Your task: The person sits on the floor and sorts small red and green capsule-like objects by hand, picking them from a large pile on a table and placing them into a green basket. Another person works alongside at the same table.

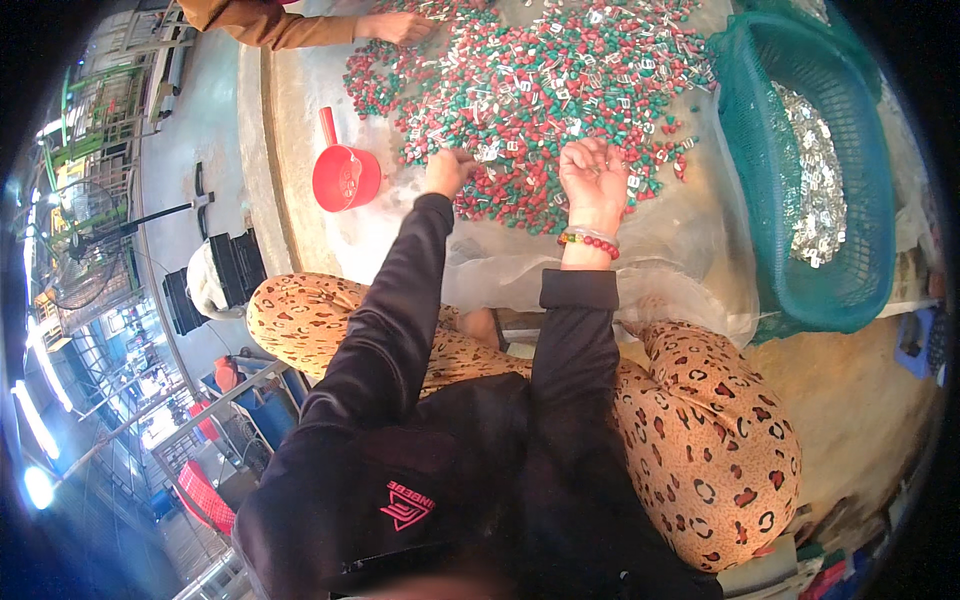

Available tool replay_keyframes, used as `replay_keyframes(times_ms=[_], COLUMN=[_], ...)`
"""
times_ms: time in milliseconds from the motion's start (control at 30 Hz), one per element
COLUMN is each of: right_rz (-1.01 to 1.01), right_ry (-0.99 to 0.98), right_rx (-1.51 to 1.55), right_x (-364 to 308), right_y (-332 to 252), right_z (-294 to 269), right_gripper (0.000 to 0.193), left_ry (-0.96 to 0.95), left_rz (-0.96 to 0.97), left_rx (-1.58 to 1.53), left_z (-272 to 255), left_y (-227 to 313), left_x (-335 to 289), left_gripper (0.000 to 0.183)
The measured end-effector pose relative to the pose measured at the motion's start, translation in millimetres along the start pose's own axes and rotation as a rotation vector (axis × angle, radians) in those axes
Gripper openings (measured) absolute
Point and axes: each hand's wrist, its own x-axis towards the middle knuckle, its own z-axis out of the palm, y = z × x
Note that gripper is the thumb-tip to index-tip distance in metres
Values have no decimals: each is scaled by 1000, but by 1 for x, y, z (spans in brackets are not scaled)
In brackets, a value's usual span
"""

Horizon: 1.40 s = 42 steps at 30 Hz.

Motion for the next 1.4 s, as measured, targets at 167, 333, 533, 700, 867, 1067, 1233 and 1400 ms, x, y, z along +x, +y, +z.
replay_keyframes(times_ms=[167,333,533,700,867,1067,1233,1400], right_rz=[-256,-275,-253,-266,-297,-312,-347,-339], right_ry=[169,48,108,79,122,111,140,138], right_rx=[-223,-180,-178,-160,-198,-206,-255,-258], right_x=[-5,-2,3,1,-1,-2,-1,0], right_y=[4,-3,-6,-9,-6,-2,-3,-4], right_z=[9,2,-8,-6,-2,2,-1,-2], right_gripper=[15,18,15,17,15,14,15,14], left_ry=[257,147,242,154,52,120,66,148], left_rz=[88,97,72,97,60,-251,-211,-172], left_rx=[162,27,103,79,128,-313,-316,-98], left_z=[43,34,40,33,30,28,36,50], left_y=[-5,-11,-24,-19,-10,-15,-15,-3], left_x=[-14,-12,-11,-14,-15,3,7,15], left_gripper=[12,12,13,19,21,19,16,20])
